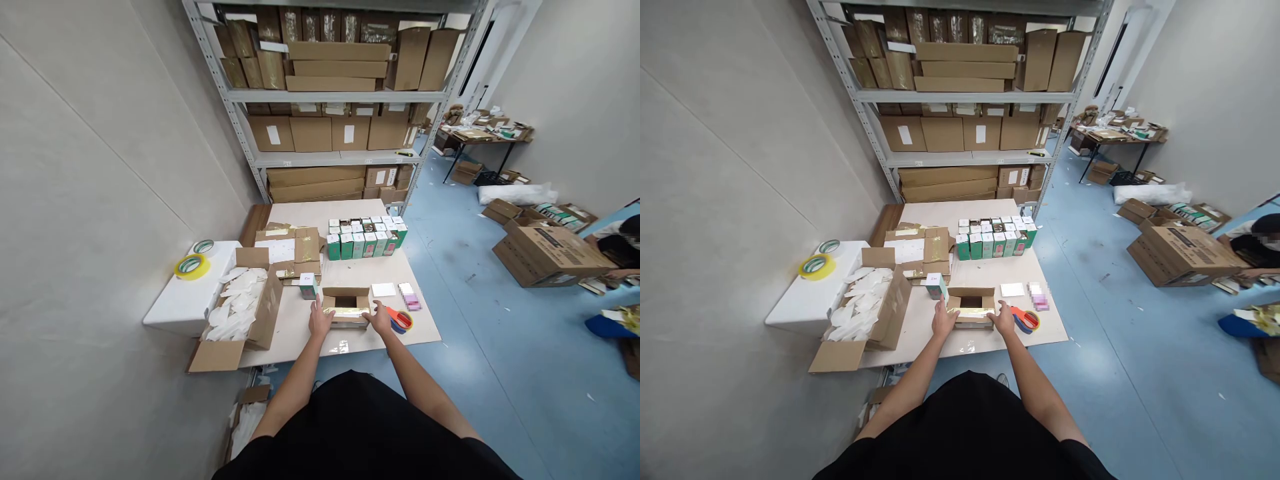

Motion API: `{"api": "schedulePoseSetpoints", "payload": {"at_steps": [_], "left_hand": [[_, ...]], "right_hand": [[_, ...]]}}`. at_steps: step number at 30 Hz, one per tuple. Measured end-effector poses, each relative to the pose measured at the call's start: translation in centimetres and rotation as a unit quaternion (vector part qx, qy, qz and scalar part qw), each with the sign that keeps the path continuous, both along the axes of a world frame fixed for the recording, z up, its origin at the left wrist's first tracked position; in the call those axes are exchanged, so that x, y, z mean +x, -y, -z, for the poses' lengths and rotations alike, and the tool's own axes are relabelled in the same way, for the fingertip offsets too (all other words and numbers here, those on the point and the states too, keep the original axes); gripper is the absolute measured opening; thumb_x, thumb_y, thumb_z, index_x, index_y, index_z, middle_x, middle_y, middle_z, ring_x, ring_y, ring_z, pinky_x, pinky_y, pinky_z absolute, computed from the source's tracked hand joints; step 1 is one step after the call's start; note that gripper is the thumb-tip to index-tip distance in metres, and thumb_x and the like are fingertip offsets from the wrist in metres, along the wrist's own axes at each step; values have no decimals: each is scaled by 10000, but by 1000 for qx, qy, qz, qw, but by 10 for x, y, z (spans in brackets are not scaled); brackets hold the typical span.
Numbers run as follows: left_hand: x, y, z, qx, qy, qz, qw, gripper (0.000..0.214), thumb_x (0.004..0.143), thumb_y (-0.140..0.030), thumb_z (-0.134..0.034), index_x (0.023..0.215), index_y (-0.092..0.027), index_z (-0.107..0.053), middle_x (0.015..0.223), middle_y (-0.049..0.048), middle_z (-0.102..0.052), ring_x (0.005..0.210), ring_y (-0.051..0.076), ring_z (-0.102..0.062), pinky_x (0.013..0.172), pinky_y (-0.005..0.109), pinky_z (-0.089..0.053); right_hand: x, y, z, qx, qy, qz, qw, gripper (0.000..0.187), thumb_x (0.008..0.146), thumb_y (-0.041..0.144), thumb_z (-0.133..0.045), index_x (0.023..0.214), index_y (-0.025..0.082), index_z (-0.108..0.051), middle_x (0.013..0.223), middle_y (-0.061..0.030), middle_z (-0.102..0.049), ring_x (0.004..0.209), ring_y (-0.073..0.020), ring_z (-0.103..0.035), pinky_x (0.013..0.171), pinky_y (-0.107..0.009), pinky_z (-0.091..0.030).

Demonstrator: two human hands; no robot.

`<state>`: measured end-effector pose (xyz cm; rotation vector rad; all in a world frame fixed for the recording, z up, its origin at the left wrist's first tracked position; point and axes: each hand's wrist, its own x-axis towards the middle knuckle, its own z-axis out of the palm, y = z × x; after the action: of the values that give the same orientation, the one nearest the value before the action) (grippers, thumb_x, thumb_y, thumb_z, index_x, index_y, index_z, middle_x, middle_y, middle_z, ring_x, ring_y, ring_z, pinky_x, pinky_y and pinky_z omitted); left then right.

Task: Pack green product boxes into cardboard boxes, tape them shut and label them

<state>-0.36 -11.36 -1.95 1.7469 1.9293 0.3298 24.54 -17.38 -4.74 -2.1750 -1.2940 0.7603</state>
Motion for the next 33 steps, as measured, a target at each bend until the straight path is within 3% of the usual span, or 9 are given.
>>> {"api": "schedulePoseSetpoints", "payload": {"at_steps": [4, 8, 12, 14, 16, 20, 23, 28, 33], "left_hand": [[7, -20, -22, 43, -100, 127, 986, 967, 870, -403, -714, 1649, -349, -143, 1737, 111, -73, 1421, 374, -447, 1080, 471, -456], [11, -30, -31, 69, -154, 213, 962, 789, 873, -329, -700, 1583, -319, -355, 1730, 65, -159, 1558, 375, -191, 1205, 527, -293], [14, -14, -20, 32, -157, 226, 961, 531, 948, -218, -534, 1471, -305, -542, 1623, 60, -429, 1558, 300, -224, 1221, 494, -273], [15, -5, -13, -5, -156, 233, 960, 537, 981, -223, -449, 1508, -310, -512, 1640, 66, -401, 1557, 287, -234, 1212, 497, -290], [18, 0, -9, -39, -158, 236, 958, 576, 998, -339, -446, 1572, -291, -427, 1692, 77, -290, 1576, 311, -172, 1214, 520, -283], [23, -4, -8, -97, -157, 221, 958, 825, 919, -612, -536, 1636, -295, -283, 1737, 65, -116, 1576, 426, -46, 1214, 612, -239], [26, -11, -6, -105, -135, 185, 968, 833, 914, -616, -549, 1642, -350, -245, 1745, 28, -72, 1556, 484, -54, 1169, 635, -311], [35, -12, 3, -62, -87, 182, 978, 805, 926, -572, -555, 1638, -314, -282, 1738, 47, -128, 1483, 456, -272, 1122, 555, -411], [46, -7, 7, -43, -86, 176, 980, 813, 927, -600, -550, 1634, -282, -304, 1731, 69, -156, 1419, 439, -353, 1123, 539, -402]], "right_hand": [[1, -3, 3, -21, -4, 3, 1000, 821, 818, 477, -724, 1525, 200, -412, 1324, -163, -629, 1214, -327, -629, 921, -370, -510], [-9, -3, -1, 18, 45, -7, 999, 887, 848, 396, -683, 1619, 251, -268, 1549, -158, -450, 1353, -341, -533, 971, -386, -504], [-14, 5, -1, 39, 58, -46, 996, 707, 924, 360, -600, 1590, 290, -375, 1590, -109, -429, 1404, -311, -486, 1006, -366, -495], [-13, 8, 2, 30, 48, -73, 996, 565, 969, 366, -541, 1526, 281, -498, 1541, -100, -506, 1380, -287, -512, 1046, -359, -472], [-11, 10, 4, 13, 37, -87, 995, 502, 1000, 392, -498, 1485, 277, -559, 1500, -97, -556, 1353, -273, -537, 1056, -354, -459], [-11, 6, 3, -52, 2, -92, 994, 546, 1045, 452, -409, 1567, 296, -440, 1270, -108, -709, 1146, -265, -674, 935, -339, -492], [-13, 0, 2, -81, -36, -92, 992, 659, 1018, 540, -453, 1613, 282, -339, 1117, -109, -755, 1002, -274, -725, 866, -336, -501], [-7, -8, 2, -65, -45, -83, 993, 763, 958, 536, -568, 1624, 282, -295, 1160, -94, -741, 1053, -284, -715, 872, -334, -502], [2, -8, 4, -58, -43, -74, 995, 778, 949, 503, -582, 1629, 285, -275, 1200, -80, -730, 1071, -272, -705, 884, -322, -501]]}}
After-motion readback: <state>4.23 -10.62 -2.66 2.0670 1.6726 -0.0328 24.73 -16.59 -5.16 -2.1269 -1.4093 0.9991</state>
